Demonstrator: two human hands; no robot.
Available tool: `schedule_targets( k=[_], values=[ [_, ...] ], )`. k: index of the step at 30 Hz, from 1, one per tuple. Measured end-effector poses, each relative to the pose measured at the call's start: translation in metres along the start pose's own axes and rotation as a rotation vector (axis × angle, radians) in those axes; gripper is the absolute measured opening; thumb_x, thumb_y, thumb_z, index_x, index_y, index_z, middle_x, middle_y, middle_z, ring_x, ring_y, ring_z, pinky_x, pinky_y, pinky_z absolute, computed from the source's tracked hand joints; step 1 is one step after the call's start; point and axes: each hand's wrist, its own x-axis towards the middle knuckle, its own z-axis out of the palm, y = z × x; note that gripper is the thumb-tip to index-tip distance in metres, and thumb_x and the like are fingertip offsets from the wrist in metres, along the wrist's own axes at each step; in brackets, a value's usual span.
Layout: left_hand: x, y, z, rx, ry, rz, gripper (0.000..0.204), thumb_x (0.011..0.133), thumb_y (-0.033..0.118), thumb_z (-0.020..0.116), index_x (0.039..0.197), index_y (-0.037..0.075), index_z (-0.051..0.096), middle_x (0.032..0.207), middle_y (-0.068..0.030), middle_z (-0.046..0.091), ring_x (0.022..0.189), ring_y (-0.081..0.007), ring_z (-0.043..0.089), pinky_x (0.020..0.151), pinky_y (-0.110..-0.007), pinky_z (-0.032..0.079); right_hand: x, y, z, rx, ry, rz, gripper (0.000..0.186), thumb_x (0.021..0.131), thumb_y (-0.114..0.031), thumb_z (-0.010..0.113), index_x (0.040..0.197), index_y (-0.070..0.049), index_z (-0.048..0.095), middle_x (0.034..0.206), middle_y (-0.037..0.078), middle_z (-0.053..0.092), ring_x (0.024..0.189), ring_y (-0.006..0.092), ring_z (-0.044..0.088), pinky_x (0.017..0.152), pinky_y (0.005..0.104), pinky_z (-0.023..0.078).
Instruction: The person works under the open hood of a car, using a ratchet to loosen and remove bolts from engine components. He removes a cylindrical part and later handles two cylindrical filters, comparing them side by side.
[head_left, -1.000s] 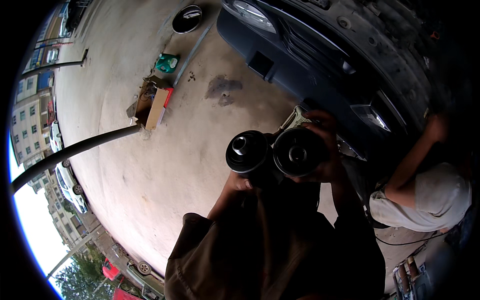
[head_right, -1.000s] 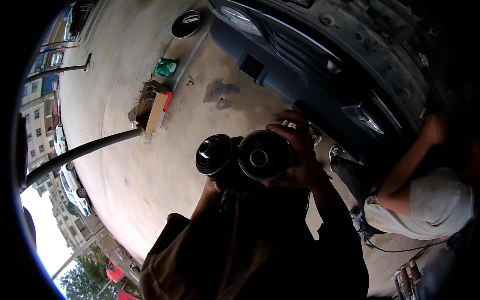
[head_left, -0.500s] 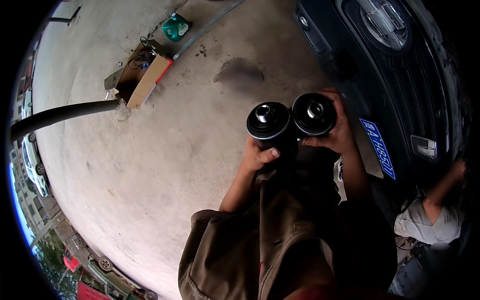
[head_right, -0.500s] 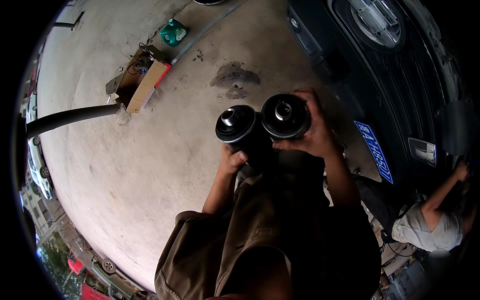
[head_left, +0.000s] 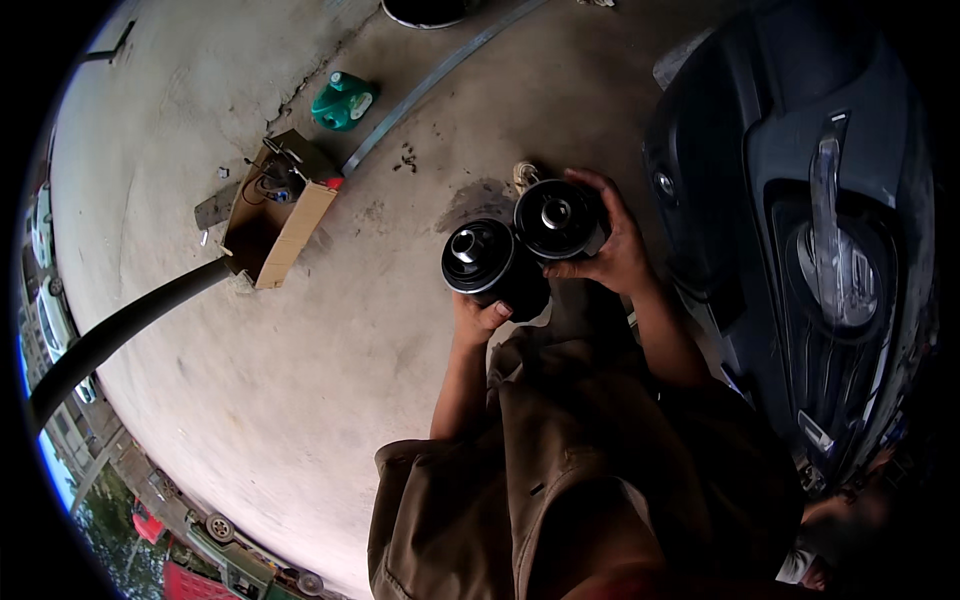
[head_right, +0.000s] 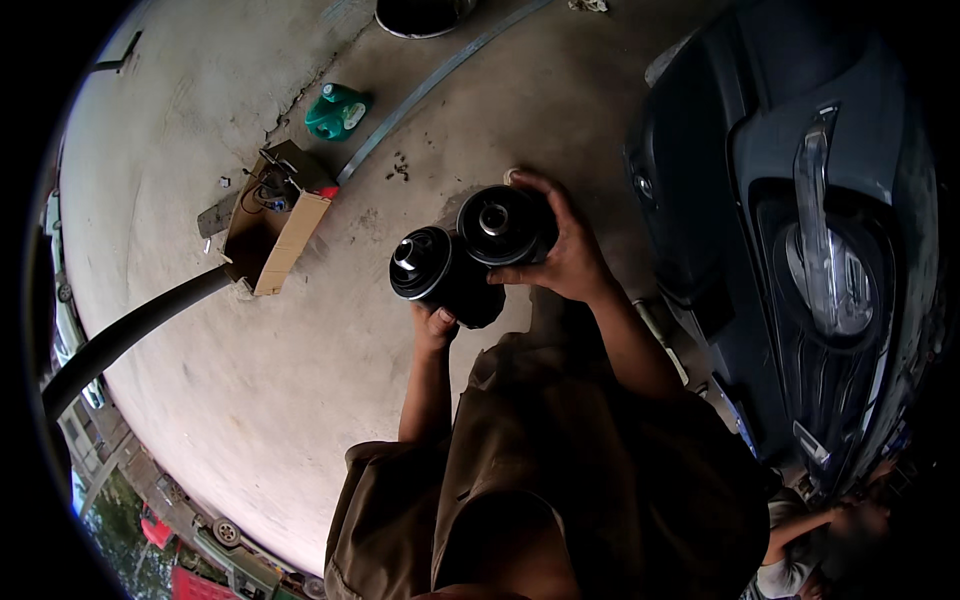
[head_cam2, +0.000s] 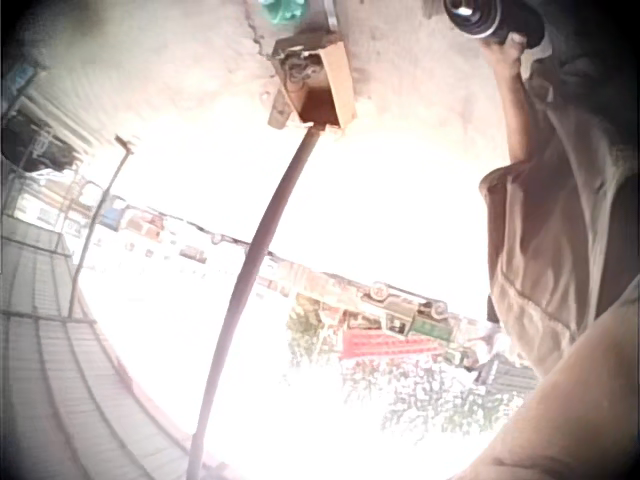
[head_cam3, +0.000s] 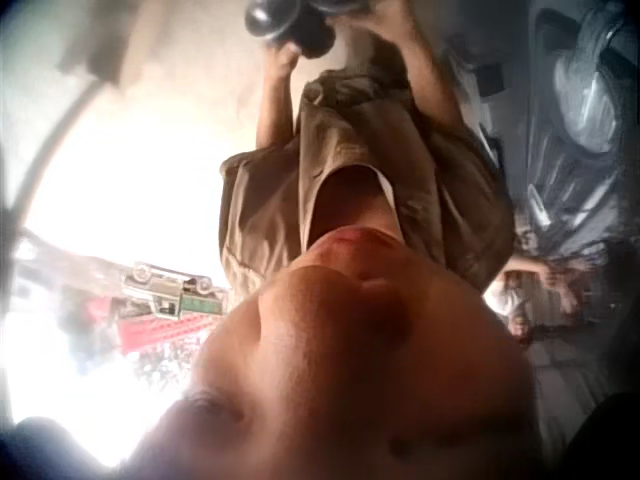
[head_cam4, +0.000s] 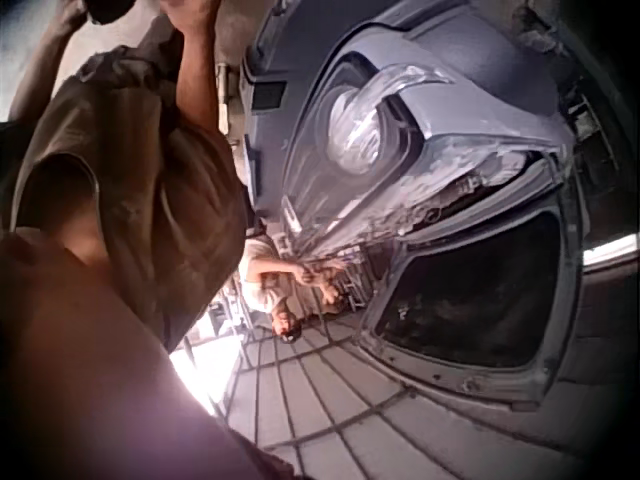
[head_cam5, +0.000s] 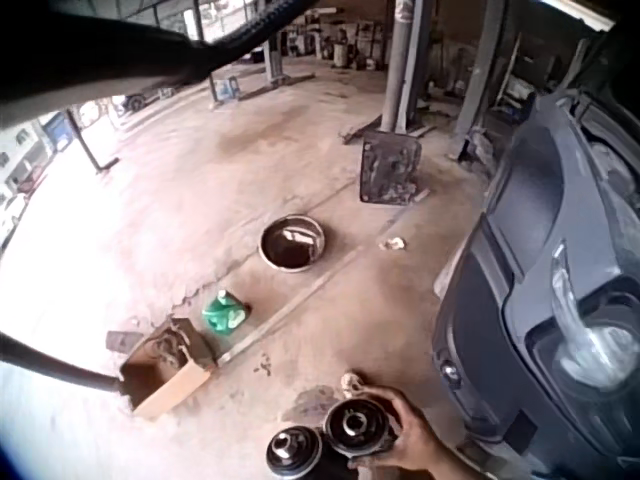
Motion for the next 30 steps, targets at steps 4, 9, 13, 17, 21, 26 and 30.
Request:
schedule_targets(
  k=[4,9,13,17,21,26,30],
  values=[
    [0.158,-0.031,-0.055,0.109,0.08,0.009,0.097,0.067,0.04,0.096,0.141,-0.003,0.052,0.134,-0.0127,0.064,0.123,-0.0251,0.062,0.108,-0.041,0.047,0.157,0.086,0.003,-0.101,-0.117,-0.024,0.097,0.063,-0.021,0.1,0.143,-0.004,0.048,0.14,0.01,0.054,0.132,0.0237,0.054,0.112,0.0397,0.044],
    [0.327,-0.026,-0.101,0.121,0.158,-0.002,0.091,0.068,0.036,0.096,0.138,-0.002,0.051,0.13,-0.0104,0.065,0.119,-0.0227,0.063,0.106,-0.039,0.049,0.328,0.169,0.029,-0.151,-0.214,0.018,0.095,0.063,-0.021,0.099,0.142,-0.006,0.048,0.139,0.01,0.054,0.13,0.0238,0.055,0.11,0.039,0.045],
    [0.457,-0.061,-0.191,0.096,0.196,-0.042,0.091,0.069,0.032,0.095,0.14,-0.001,0.048,0.133,-0.0099,0.062,0.122,-0.0216,0.061,0.108,-0.039,0.046,0.448,0.262,0.071,-0.162,-0.26,0.091,0.091,0.062,-0.02,0.097,0.139,-0.007,0.049,0.137,0.012,0.054,0.131,0.0274,0.055,0.111,0.0419,0.044],
    [0.571,-0.107,-0.303,0.132,0.202,-0.066,0.097,0.067,0.027,0.097,0.142,-0.001,0.043,0.133,-0.0103,0.06,0.123,-0.0213,0.059,0.11,-0.038,0.044,0.566,0.39,0.128,-0.312,-0.328,-0.128,0.09,0.059,-0.018,0.096,0.135,-0.007,0.049,0.135,0.014,0.054,0.13,0.0318,0.055,0.11,0.0457,0.045],
    [0.653,-0.147,-0.39,0.201,0.267,-0.077,0.099,0.065,0.029,0.098,0.138,0.001,0.038,0.128,-0.0104,0.06,0.118,-0.021,0.06,0.105,-0.037,0.048,0.662,0.518,0.176,-0.341,-0.333,-0.2,0.089,0.061,-0.021,0.097,0.135,-0.006,0.049,0.133,0.014,0.055,0.128,0.031,0.055,0.109,0.0454,0.046],
    [0.692,-0.225,-0.471,0.463,0.38,-0.012,0.1,0.06,0.031,0.099,0.134,0.002,0.038,0.124,-0.0125,0.058,0.113,-0.0221,0.06,0.101,-0.038,0.05,0.765,0.668,0.243,-0.521,-0.449,-0.379,0.088,0.064,-0.038,0.097,0.132,-0.007,0.05,0.134,0.014,0.057,0.125,0.031,0.057,0.103,0.0447,0.048],
    [0.714,-0.299,-0.51,0.438,0.324,0.009,0.11,0.058,0.037,0.099,0.139,-0.001,0.035,0.128,-0.0139,0.056,0.119,-0.0237,0.059,0.104,-0.039,0.048,0.826,0.741,0.291,-0.505,-0.5,-0.457,0.083,0.065,-0.028,0.093,0.13,-0.005,0.049,0.121,0.021,0.063,0.114,0.0415,0.062,0.099,0.0502,0.05]
  ],
)
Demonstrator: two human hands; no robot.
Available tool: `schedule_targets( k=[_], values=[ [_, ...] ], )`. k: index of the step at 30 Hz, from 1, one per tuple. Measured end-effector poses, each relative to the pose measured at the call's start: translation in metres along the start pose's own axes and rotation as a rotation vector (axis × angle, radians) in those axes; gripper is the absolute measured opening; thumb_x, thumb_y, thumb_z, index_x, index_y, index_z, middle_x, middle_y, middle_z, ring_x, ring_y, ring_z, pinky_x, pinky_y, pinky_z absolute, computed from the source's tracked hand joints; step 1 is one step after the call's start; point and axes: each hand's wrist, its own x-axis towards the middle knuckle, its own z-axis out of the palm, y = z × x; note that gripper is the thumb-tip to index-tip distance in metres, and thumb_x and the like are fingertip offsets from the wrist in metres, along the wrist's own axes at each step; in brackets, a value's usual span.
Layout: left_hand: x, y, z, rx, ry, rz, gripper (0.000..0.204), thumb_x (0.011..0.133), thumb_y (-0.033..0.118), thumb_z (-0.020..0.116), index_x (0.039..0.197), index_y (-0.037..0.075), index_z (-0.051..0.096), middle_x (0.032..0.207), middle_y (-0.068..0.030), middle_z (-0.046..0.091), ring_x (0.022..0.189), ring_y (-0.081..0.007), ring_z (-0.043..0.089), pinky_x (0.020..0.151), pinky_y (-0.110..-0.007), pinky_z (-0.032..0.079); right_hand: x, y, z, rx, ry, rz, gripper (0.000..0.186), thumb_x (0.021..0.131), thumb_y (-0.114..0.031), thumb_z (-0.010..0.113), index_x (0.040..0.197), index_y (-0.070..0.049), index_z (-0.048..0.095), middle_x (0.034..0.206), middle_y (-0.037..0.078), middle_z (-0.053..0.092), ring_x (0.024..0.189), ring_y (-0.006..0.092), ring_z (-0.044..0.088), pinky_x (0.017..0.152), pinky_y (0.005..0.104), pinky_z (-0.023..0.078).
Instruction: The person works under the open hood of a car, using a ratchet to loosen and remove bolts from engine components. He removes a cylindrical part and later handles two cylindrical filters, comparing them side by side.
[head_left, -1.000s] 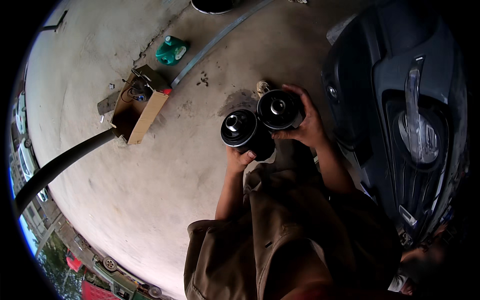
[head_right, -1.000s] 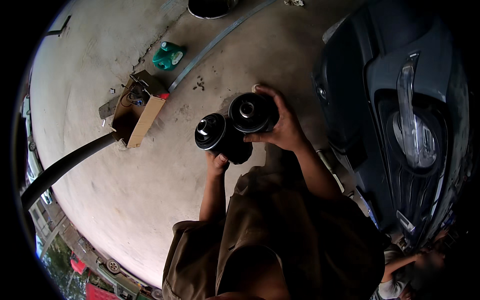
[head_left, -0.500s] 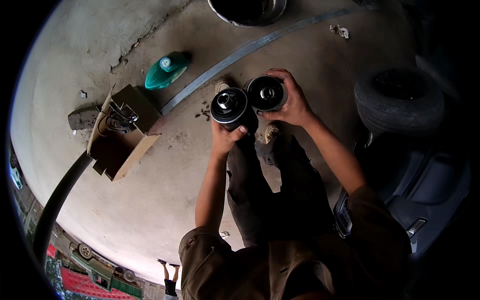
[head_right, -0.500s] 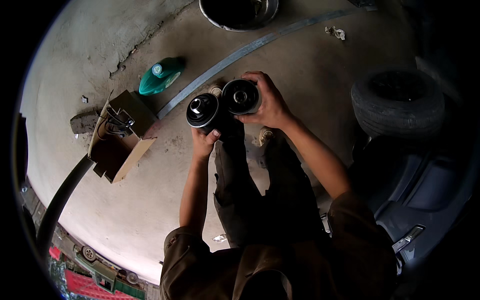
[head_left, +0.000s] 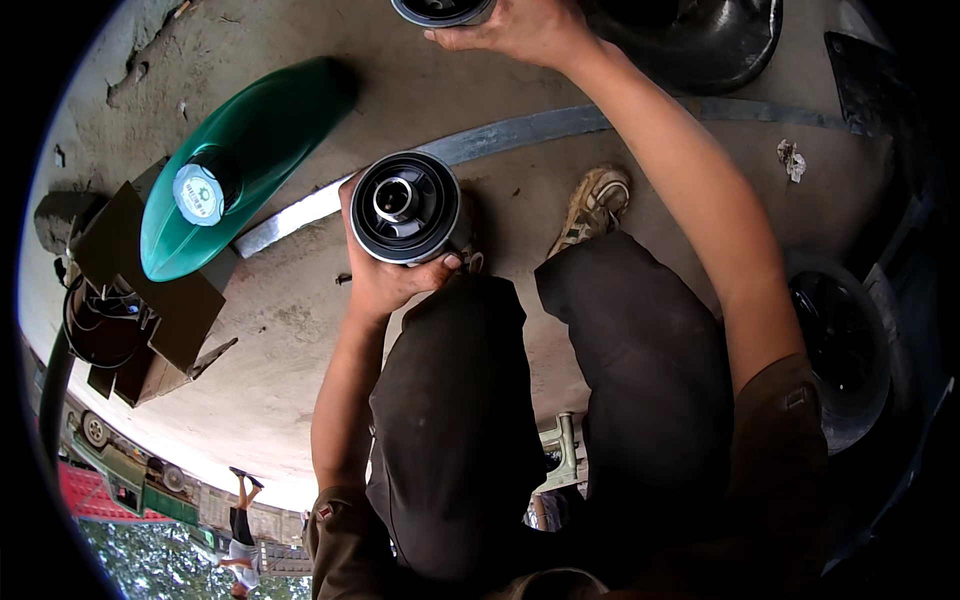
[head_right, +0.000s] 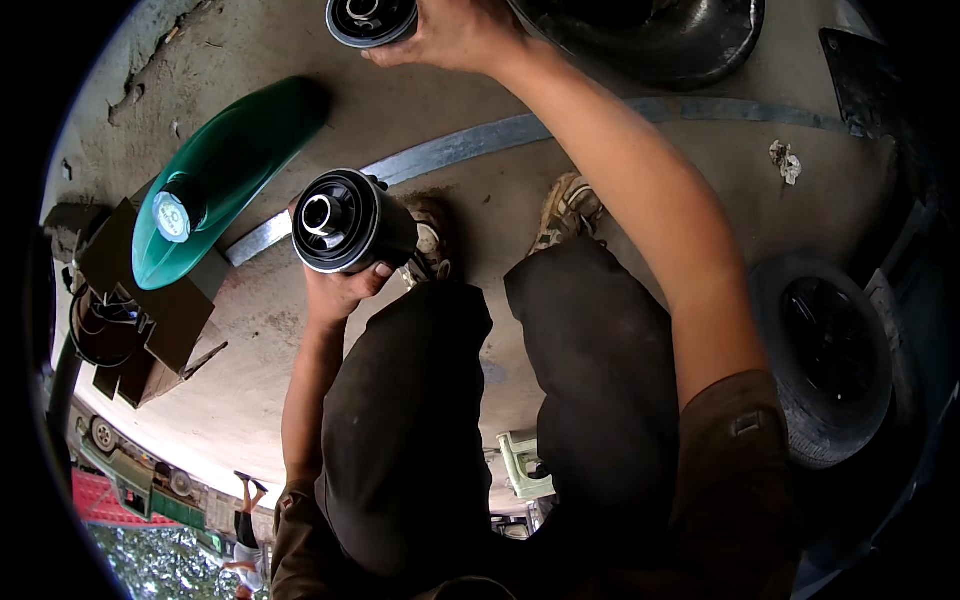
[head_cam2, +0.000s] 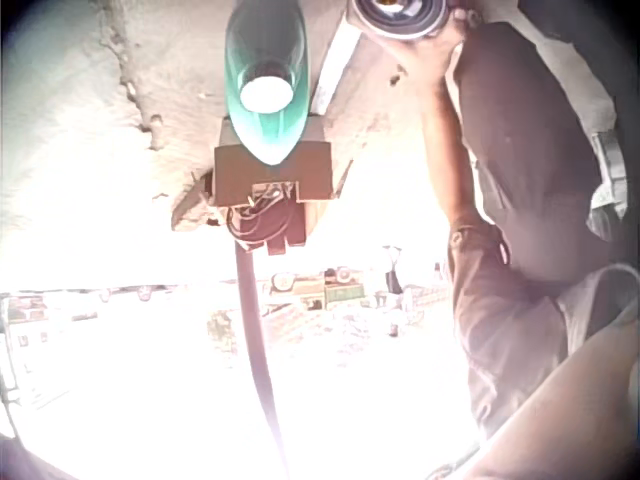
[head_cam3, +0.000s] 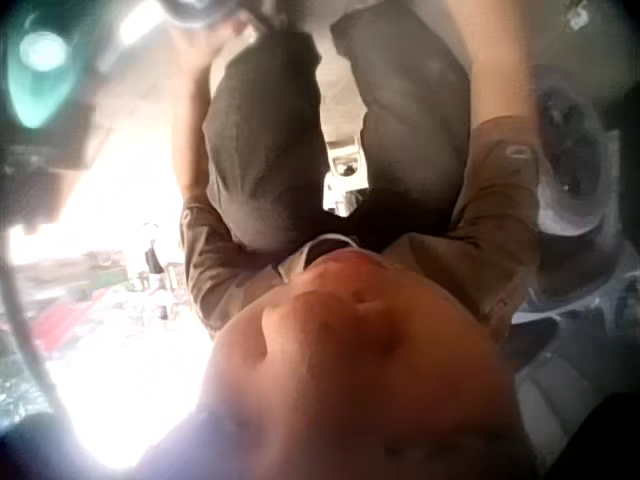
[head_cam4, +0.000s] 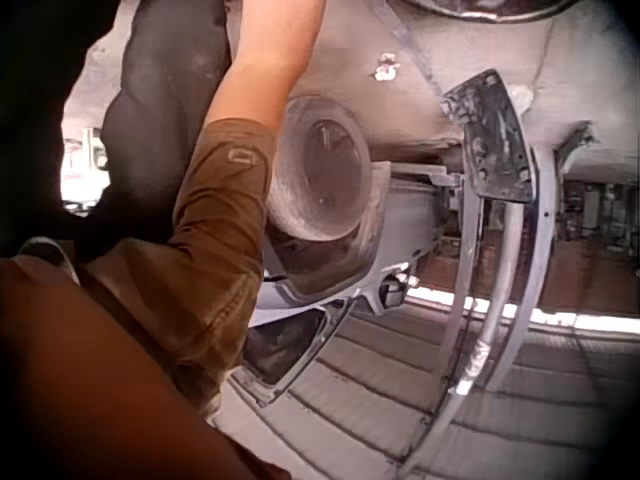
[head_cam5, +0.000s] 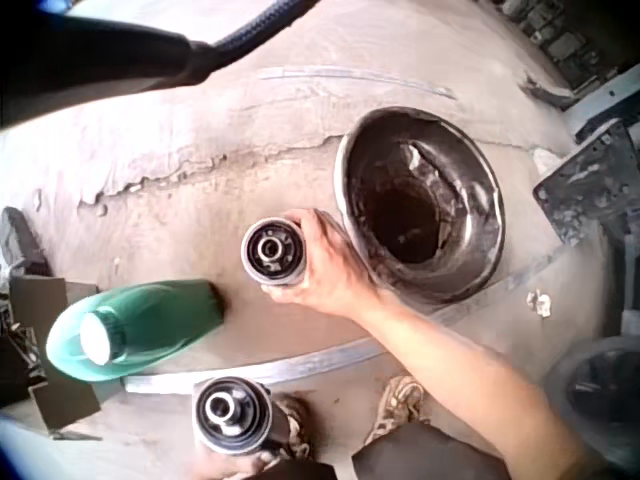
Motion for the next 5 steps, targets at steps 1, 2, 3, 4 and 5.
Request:
schedule_targets(
  k=[1,2,3,4,5],
  values=[
    [0.0,-0.021,0.005,-0.039,-0.003,-0.042,0.111,0.058,0.038,0.099,0.139,-0.001,0.035,0.128,-0.0142,0.056,0.12,-0.0239,0.059,0.105,-0.039,0.048,0.0,0.018,0.013,-0.02,-0.051,0.016,0.088,0.065,-0.027,0.093,0.136,-0.006,0.046,0.125,0.022,0.062,0.119,0.0426,0.06,0.104,0.0512,0.049],
    [0.004,-0.037,0.01,-0.074,-0.001,-0.07,0.111,0.058,0.039,0.099,0.139,-0.001,0.035,0.129,-0.0144,0.056,0.121,-0.0241,0.058,0.105,-0.039,0.047,0.004,0.034,0.023,-0.001,-0.084,0.023,0.091,0.065,-0.027,0.093,0.14,-0.006,0.043,0.128,0.023,0.062,0.122,0.0425,0.059,0.106,0.051,0.048],
    [0.011,-0.053,0.016,-0.092,0.036,-0.03,0.113,0.058,0.043,0.099,0.14,-0.001,0.035,0.129,-0.0151,0.056,0.122,-0.025,0.058,0.107,-0.04,0.047,0.006,0.048,0.033,0.015,-0.114,0.03,0.095,0.066,-0.026,0.092,0.143,-0.006,0.041,0.131,0.023,0.061,0.125,0.0424,0.058,0.108,0.0508,0.047],
    [0.013,-0.067,0.017,-0.074,0.04,-0.028,0.115,0.058,0.048,0.098,0.141,0.0,0.036,0.13,-0.0154,0.056,0.123,-0.0259,0.058,0.109,-0.042,0.045,0.003,0.057,0.044,0.028,-0.141,0.035,0.099,0.066,-0.026,0.092,0.147,-0.006,0.038,0.133,0.024,0.06,0.129,0.0423,0.057,0.111,0.0506,0.047],
    [0.015,-0.08,0.018,-0.083,0.053,-0.024,0.114,0.06,0.053,0.096,0.142,0.001,0.037,0.131,-0.0143,0.056,0.125,-0.0265,0.057,0.113,-0.042,0.042,0.009,0.071,0.051,0.025,-0.136,0.012,0.099,0.066,-0.026,0.092,0.147,-0.006,0.038,0.133,0.024,0.06,0.129,0.0423,0.057,0.111,0.0506,0.047]
  ],
)
